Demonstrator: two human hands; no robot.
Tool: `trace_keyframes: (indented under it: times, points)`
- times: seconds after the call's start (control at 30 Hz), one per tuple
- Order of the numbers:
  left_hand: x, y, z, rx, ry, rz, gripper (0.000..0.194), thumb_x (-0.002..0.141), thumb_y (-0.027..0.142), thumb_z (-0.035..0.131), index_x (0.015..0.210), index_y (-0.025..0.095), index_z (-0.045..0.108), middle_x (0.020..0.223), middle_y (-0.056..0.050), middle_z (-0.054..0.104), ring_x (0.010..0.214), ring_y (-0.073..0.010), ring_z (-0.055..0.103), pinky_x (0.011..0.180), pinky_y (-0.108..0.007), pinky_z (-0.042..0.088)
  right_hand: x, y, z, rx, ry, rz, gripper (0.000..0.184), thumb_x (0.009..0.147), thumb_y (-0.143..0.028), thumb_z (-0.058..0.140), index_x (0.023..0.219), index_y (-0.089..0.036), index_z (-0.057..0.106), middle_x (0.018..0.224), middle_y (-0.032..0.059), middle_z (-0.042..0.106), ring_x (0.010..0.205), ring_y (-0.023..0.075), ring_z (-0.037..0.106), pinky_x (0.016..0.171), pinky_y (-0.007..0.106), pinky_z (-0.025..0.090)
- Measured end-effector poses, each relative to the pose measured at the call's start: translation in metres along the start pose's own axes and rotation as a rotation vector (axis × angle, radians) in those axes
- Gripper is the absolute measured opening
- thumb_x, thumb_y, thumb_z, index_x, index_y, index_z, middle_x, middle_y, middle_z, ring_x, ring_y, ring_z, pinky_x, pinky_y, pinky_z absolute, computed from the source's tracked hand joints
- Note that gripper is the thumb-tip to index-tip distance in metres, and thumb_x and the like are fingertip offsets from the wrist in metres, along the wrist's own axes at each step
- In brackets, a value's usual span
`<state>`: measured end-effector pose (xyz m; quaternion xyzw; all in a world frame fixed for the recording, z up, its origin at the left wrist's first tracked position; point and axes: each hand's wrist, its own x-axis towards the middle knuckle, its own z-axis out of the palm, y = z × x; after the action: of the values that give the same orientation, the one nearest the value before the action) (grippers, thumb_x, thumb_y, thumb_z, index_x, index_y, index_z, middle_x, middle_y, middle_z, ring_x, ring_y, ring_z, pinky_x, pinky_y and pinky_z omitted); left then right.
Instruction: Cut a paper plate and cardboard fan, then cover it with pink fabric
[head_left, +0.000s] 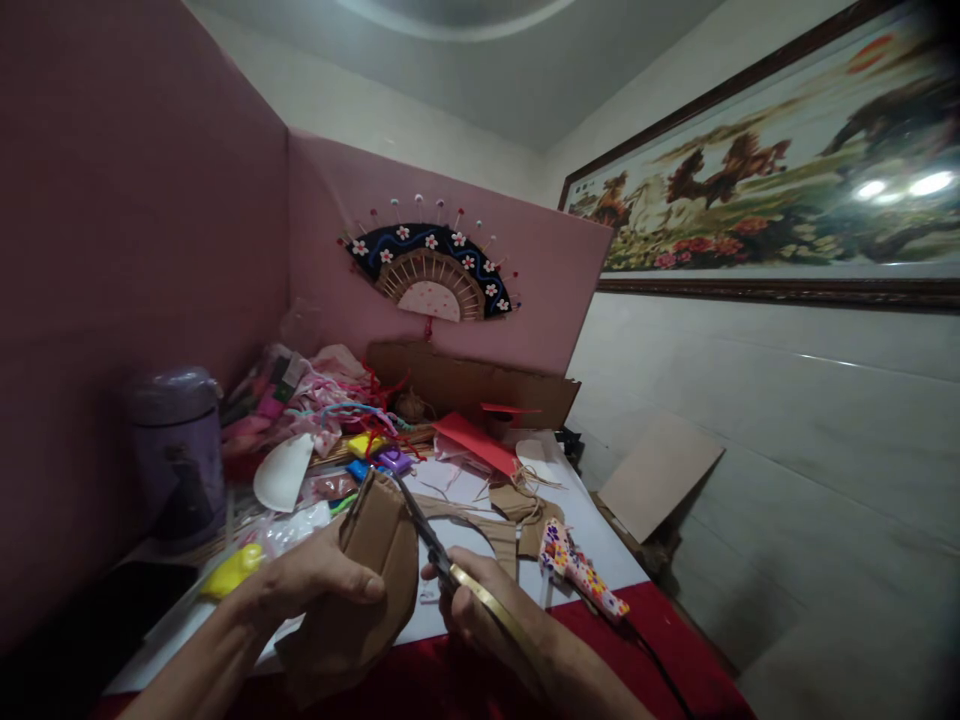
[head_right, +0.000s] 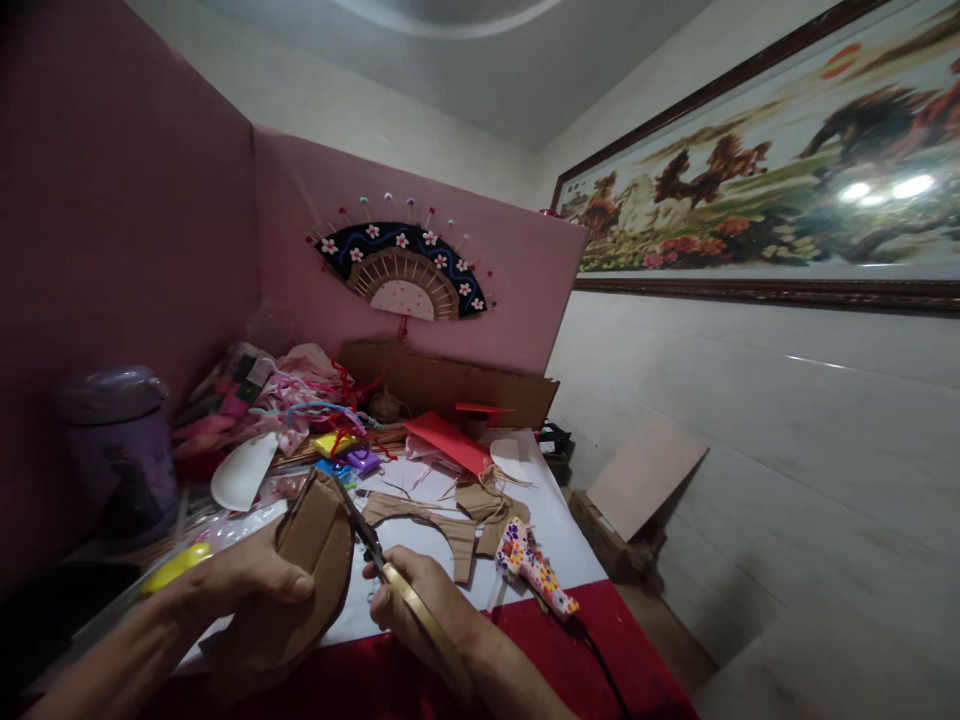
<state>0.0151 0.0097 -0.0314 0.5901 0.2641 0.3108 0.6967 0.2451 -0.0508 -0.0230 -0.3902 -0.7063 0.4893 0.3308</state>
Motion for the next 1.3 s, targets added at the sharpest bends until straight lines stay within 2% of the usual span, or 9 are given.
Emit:
trace_keyframes:
  times: [0.1,0.23,0.43,0.67,0.77,0.87,1.0,1.1,1.3]
  points:
    - [0.000,0.000,0.000,-0.028,0.030,-0.005,0.045,0.051,0.024,0.079,0.094,0.016,0.068,0.079,-0.005,0.072,0.070,-0.0208,0.063,0.060,-0.028,0.048,0.000,0.004,-0.002,-0.038,0.003,-0.033,0.086,0.065,-0.085,0.036,0.103,-0.010,0.053,0.059,-0.0037,0.042,0.048,0.0069,0.034,0.045,0.020,0.026]
    - [-0.001,0.003,0.001,-0.044,0.112,-0.003,0.033,0.052,0.026,0.079,0.082,0.015,0.070,0.072,-0.004,0.071,0.064,-0.0191,0.062,0.056,-0.027,0.047,-0.004,0.007,0.001,-0.037,0.034,-0.057,0.087,0.064,-0.086,0.037,0.104,-0.010,0.054,0.060,-0.0034,0.042,0.050,0.0071,0.033,0.045,0.020,0.026]
    - [0.000,0.006,0.005,-0.052,0.116,0.008,0.039,0.052,0.027,0.079,0.088,0.015,0.070,0.075,-0.005,0.072,0.065,-0.0195,0.063,0.059,-0.028,0.048,-0.006,0.001,0.009,-0.100,0.105,-0.066,0.083,0.066,-0.084,0.040,0.105,-0.011,0.054,0.061,-0.0038,0.042,0.053,0.0081,0.032,0.047,0.021,0.027]
    - [0.000,0.010,0.011,-0.029,0.129,0.003,0.042,0.052,0.030,0.079,0.091,0.016,0.069,0.078,-0.004,0.072,0.069,-0.0210,0.063,0.063,-0.030,0.048,-0.003,-0.002,0.013,-0.191,0.191,-0.034,0.074,0.064,-0.083,0.043,0.093,-0.016,0.054,0.055,-0.0046,0.042,0.051,0.0097,0.035,0.049,0.022,0.028]
    - [0.000,0.011,0.011,-0.003,0.127,0.015,0.041,0.052,0.030,0.079,0.089,0.016,0.069,0.076,-0.004,0.072,0.068,-0.0198,0.062,0.062,-0.029,0.047,-0.004,-0.002,0.016,-0.142,0.195,-0.013,0.071,0.066,-0.081,0.045,0.095,-0.016,0.051,0.054,-0.0049,0.043,0.048,0.0093,0.037,0.047,0.021,0.027]
    - [0.001,0.011,0.011,-0.004,0.128,0.006,0.038,0.050,0.031,0.079,0.084,0.016,0.070,0.074,-0.004,0.071,0.065,-0.0188,0.061,0.060,-0.028,0.047,-0.003,0.000,0.019,-0.075,0.215,-0.017,0.063,0.067,-0.077,0.050,0.087,-0.018,0.049,0.059,-0.0024,0.050,0.048,0.0090,0.041,0.046,0.021,0.028]
    - [0.001,0.010,0.012,-0.002,0.133,0.013,0.036,0.051,0.030,0.079,0.082,0.016,0.070,0.072,-0.003,0.071,0.063,-0.0176,0.060,0.057,-0.027,0.046,0.001,0.008,0.023,-0.043,0.235,-0.012,0.047,0.071,-0.063,0.058,0.079,-0.019,0.047,0.058,-0.0007,0.057,0.048,0.0097,0.046,0.046,0.020,0.029]
    - [0.001,0.009,0.011,0.002,0.129,0.013,0.033,0.051,0.030,0.078,0.079,0.015,0.070,0.069,-0.003,0.070,0.060,-0.0172,0.059,0.054,-0.026,0.045,0.003,0.011,0.024,-0.013,0.255,0.016,0.041,0.068,-0.054,0.066,0.076,-0.018,0.047,0.056,-0.0007,0.058,0.048,0.0104,0.048,0.045,0.020,0.029]
    - [-0.001,0.007,0.006,-0.022,0.123,-0.012,0.036,0.051,0.030,0.078,0.083,0.016,0.071,0.072,-0.004,0.071,0.064,-0.0190,0.060,0.058,-0.028,0.046,0.000,-0.006,0.017,0.058,0.211,0.010,0.040,0.067,-0.052,0.066,0.079,-0.017,0.053,0.056,-0.0007,0.057,0.053,0.0128,0.053,0.047,0.021,0.036]
